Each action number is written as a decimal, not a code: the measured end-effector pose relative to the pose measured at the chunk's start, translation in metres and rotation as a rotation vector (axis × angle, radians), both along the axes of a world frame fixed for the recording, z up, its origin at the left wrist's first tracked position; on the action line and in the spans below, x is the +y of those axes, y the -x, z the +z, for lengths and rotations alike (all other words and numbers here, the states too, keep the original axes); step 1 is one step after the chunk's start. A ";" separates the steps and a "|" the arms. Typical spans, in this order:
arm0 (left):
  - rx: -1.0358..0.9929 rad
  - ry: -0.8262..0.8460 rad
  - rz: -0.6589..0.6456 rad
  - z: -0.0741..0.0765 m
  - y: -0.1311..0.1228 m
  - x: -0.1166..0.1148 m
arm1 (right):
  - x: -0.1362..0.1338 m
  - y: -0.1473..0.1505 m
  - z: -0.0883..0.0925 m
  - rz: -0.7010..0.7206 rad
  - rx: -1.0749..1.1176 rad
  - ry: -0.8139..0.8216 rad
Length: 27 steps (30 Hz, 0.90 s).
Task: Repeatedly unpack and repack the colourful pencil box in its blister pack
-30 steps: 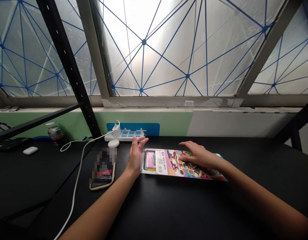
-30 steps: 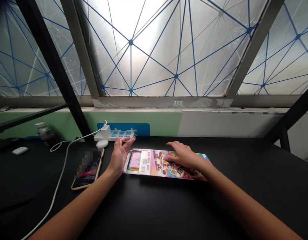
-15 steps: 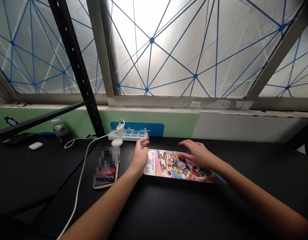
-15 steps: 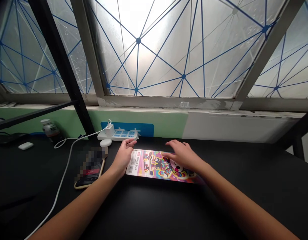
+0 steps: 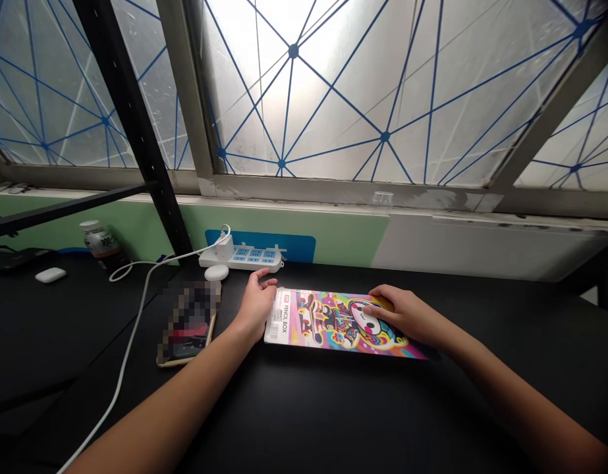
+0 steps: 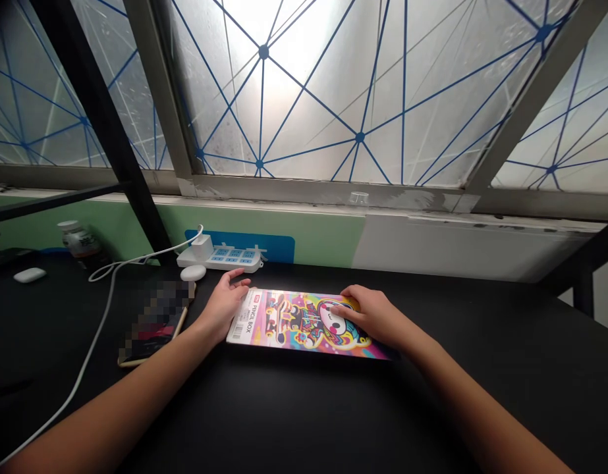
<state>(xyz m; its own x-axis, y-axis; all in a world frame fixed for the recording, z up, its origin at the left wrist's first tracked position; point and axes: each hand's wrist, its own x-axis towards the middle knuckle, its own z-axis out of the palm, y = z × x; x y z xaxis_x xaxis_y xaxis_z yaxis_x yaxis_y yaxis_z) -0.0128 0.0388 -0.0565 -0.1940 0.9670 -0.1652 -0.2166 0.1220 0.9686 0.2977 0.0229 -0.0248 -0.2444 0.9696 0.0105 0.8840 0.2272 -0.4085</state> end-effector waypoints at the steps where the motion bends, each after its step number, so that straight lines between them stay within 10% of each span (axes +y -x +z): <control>1: -0.002 0.001 -0.002 0.000 0.000 0.000 | 0.000 0.000 0.000 -0.009 -0.006 -0.008; 12: -0.070 -0.157 -0.038 0.029 -0.002 -0.017 | -0.018 0.010 0.010 -0.016 -0.032 -0.607; 19: -0.066 -0.433 0.030 0.043 0.005 -0.020 | -0.045 0.032 0.020 0.081 -0.158 -0.646; 27: 0.844 -0.634 -0.262 0.048 0.018 -0.022 | -0.055 0.052 0.011 0.290 -0.307 -0.485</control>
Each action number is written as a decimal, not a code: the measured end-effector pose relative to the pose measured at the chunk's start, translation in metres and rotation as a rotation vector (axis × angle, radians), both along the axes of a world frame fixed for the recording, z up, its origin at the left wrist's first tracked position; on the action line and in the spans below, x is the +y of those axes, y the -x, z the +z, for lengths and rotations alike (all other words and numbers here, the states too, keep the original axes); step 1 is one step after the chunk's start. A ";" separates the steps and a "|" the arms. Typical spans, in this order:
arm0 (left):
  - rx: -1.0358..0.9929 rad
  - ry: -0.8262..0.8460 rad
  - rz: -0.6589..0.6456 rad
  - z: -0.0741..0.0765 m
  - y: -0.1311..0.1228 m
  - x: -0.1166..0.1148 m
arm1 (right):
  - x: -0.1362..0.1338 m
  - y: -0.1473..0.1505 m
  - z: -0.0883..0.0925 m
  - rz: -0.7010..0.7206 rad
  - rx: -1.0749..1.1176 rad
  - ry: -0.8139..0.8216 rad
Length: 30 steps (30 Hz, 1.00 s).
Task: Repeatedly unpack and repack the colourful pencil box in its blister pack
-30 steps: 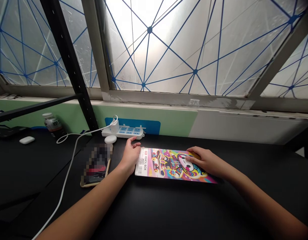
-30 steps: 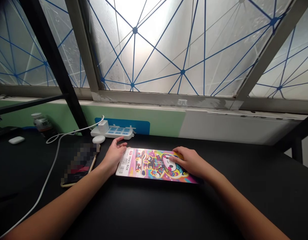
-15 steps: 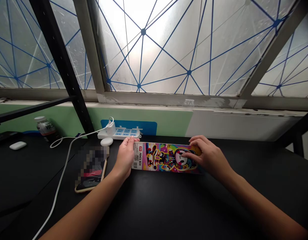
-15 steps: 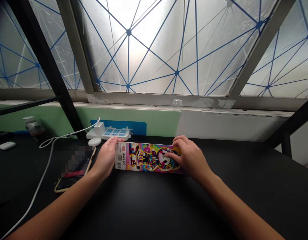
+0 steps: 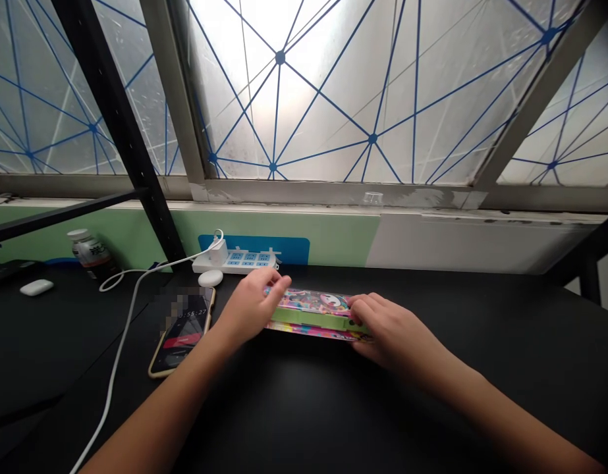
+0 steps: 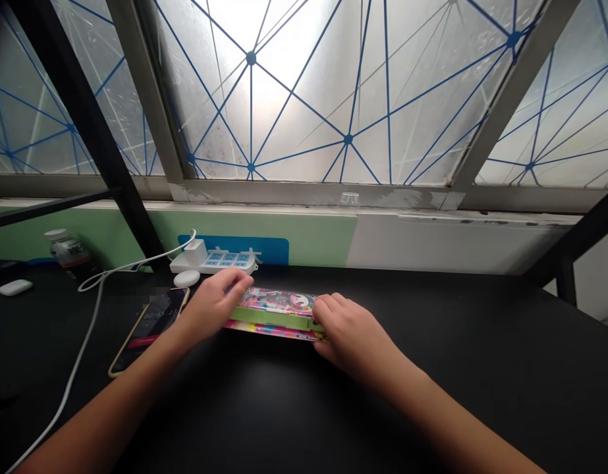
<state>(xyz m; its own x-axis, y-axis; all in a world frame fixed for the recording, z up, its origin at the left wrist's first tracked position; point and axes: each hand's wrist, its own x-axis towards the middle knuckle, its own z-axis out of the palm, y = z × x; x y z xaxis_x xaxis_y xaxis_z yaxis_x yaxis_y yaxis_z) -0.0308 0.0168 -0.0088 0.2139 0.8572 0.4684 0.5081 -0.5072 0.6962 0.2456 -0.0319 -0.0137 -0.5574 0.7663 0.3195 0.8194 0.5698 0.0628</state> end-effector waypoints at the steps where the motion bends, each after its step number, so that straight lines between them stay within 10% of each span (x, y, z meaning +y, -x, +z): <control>1: 0.098 -0.032 -0.035 -0.004 0.000 0.000 | 0.000 0.002 -0.001 0.008 -0.013 0.020; 8: 0.379 0.049 -0.156 -0.031 -0.006 0.002 | 0.004 0.000 -0.002 0.104 0.092 0.176; 19: 0.436 -0.073 -0.112 -0.024 -0.008 -0.001 | 0.035 -0.037 -0.016 -0.097 0.265 0.453; 30: 0.519 -0.442 0.063 -0.014 -0.016 -0.008 | 0.033 -0.033 0.000 -0.025 0.232 -0.040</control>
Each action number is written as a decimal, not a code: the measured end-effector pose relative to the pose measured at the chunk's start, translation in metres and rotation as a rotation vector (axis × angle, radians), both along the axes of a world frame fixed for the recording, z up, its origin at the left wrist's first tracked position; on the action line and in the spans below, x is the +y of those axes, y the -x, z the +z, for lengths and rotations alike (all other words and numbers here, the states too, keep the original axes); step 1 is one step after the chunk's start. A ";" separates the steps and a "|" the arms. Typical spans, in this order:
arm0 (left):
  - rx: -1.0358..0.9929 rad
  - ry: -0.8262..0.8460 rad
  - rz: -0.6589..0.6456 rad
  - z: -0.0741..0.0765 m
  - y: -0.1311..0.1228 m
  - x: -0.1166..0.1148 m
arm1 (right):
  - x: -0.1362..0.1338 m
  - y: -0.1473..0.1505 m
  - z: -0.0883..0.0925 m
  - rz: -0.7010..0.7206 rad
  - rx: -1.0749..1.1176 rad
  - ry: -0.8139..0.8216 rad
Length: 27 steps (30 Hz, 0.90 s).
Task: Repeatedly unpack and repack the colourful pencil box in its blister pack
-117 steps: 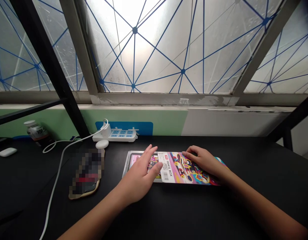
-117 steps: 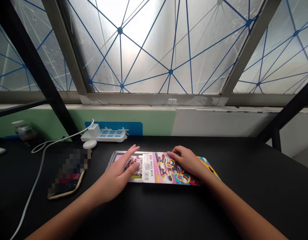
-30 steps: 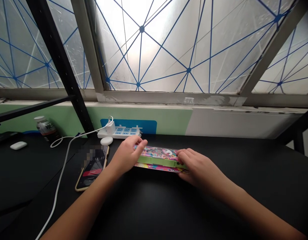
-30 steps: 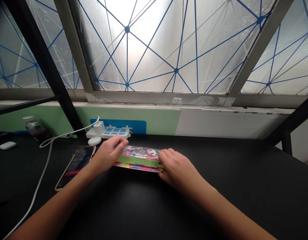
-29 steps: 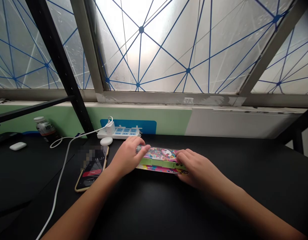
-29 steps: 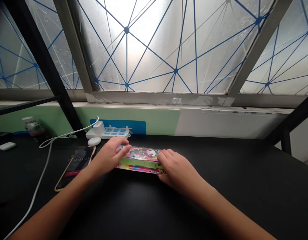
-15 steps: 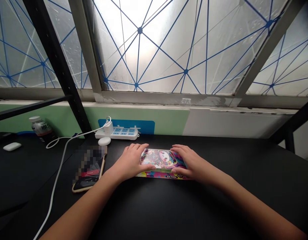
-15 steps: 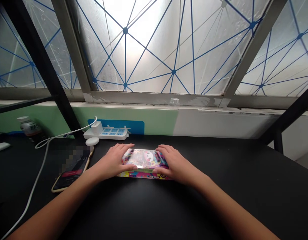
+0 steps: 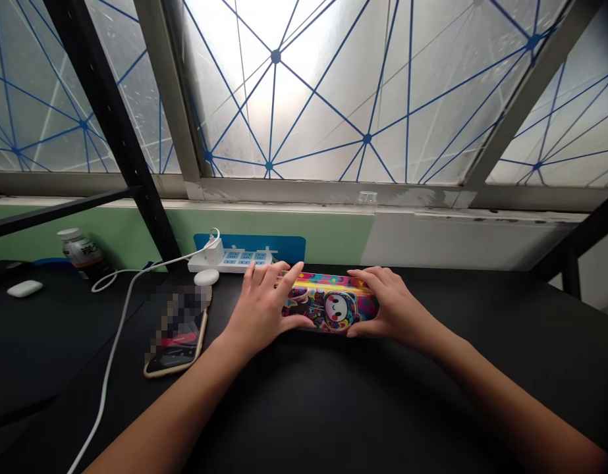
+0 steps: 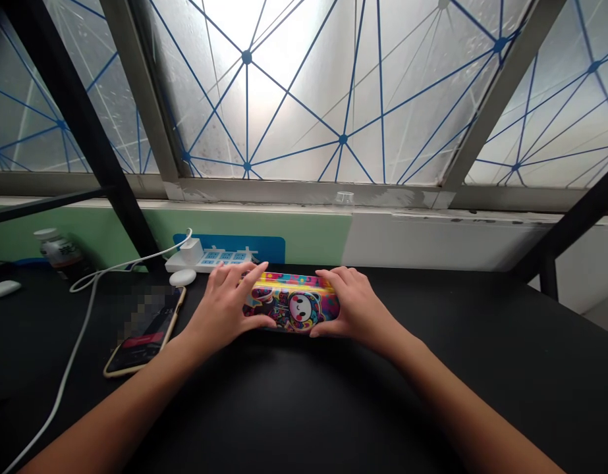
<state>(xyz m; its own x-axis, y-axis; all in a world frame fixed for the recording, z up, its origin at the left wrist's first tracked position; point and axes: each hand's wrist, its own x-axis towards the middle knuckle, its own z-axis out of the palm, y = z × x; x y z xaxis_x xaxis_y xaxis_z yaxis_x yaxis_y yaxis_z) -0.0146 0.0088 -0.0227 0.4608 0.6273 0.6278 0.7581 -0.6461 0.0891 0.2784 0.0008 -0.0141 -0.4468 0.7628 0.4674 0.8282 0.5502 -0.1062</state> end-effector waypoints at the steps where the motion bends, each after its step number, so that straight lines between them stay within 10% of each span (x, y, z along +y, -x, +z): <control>1: 0.006 -0.014 0.028 0.002 0.001 0.000 | -0.002 0.001 0.001 0.004 -0.017 -0.045; 8: 0.120 0.004 0.092 0.010 -0.001 -0.010 | -0.013 0.012 -0.002 0.042 -0.175 -0.219; 27: 0.270 0.449 0.148 -0.023 -0.007 0.003 | -0.017 0.038 -0.025 0.184 -0.221 0.320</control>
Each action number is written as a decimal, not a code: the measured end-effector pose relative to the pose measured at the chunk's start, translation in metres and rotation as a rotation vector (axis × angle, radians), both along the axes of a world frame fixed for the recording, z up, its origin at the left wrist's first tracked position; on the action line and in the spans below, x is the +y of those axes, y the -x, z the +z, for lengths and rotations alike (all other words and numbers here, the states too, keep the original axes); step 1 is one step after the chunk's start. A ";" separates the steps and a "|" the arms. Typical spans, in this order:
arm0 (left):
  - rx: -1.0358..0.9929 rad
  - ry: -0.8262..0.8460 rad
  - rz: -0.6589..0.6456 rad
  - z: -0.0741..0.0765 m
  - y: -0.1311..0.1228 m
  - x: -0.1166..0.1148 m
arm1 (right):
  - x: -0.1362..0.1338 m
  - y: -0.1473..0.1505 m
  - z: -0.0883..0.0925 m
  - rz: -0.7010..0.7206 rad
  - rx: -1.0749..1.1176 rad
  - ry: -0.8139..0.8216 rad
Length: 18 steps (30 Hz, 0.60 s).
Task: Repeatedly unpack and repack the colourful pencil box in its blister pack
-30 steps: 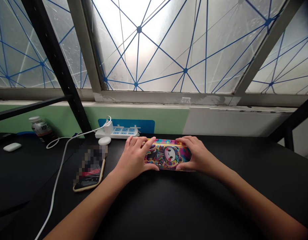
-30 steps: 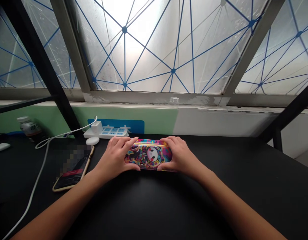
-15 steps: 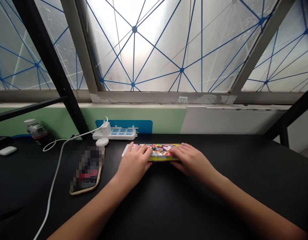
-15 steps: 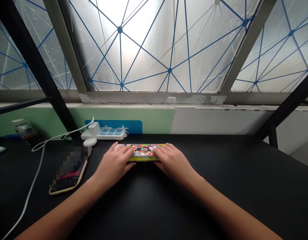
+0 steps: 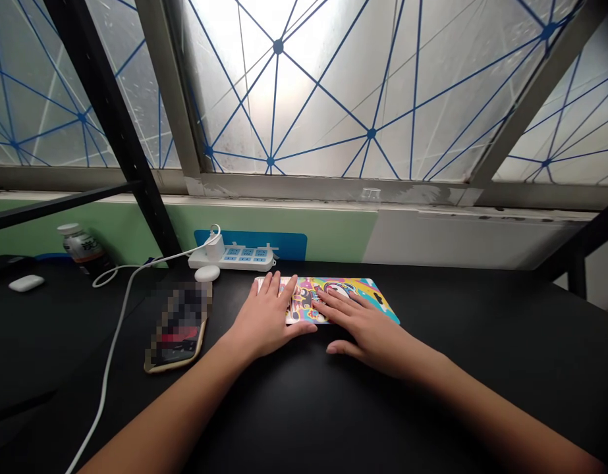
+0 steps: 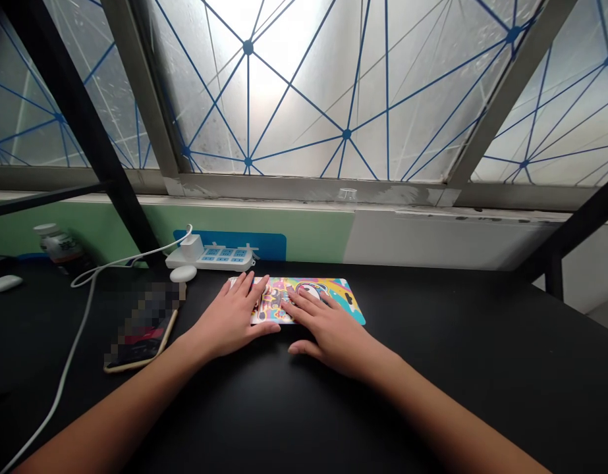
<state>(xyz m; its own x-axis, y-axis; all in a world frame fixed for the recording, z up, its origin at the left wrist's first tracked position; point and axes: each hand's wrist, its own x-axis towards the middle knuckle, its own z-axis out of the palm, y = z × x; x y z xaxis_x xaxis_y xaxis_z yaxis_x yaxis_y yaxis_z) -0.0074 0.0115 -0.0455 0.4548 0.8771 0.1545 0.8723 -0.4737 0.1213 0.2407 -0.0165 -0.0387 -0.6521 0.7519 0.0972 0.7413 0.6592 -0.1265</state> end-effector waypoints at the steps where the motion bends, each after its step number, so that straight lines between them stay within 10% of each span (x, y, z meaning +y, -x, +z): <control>1: -0.002 0.009 0.008 0.000 0.000 0.000 | 0.001 -0.005 0.004 -0.011 0.005 0.051; 10: 0.009 0.039 0.012 0.004 0.000 -0.001 | 0.018 -0.074 0.042 -0.253 0.000 0.239; 18: 0.031 0.050 -0.004 0.005 0.001 -0.001 | 0.005 -0.001 0.004 -0.045 -0.003 -0.067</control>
<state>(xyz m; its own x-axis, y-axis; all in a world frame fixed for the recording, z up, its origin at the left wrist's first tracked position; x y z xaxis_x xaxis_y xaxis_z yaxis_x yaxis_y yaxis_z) -0.0083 0.0107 -0.0406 0.4621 0.8816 0.0962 0.8742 -0.4711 0.1176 0.2420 -0.0110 -0.0350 -0.6180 0.7724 0.1463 0.7707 0.6320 -0.0815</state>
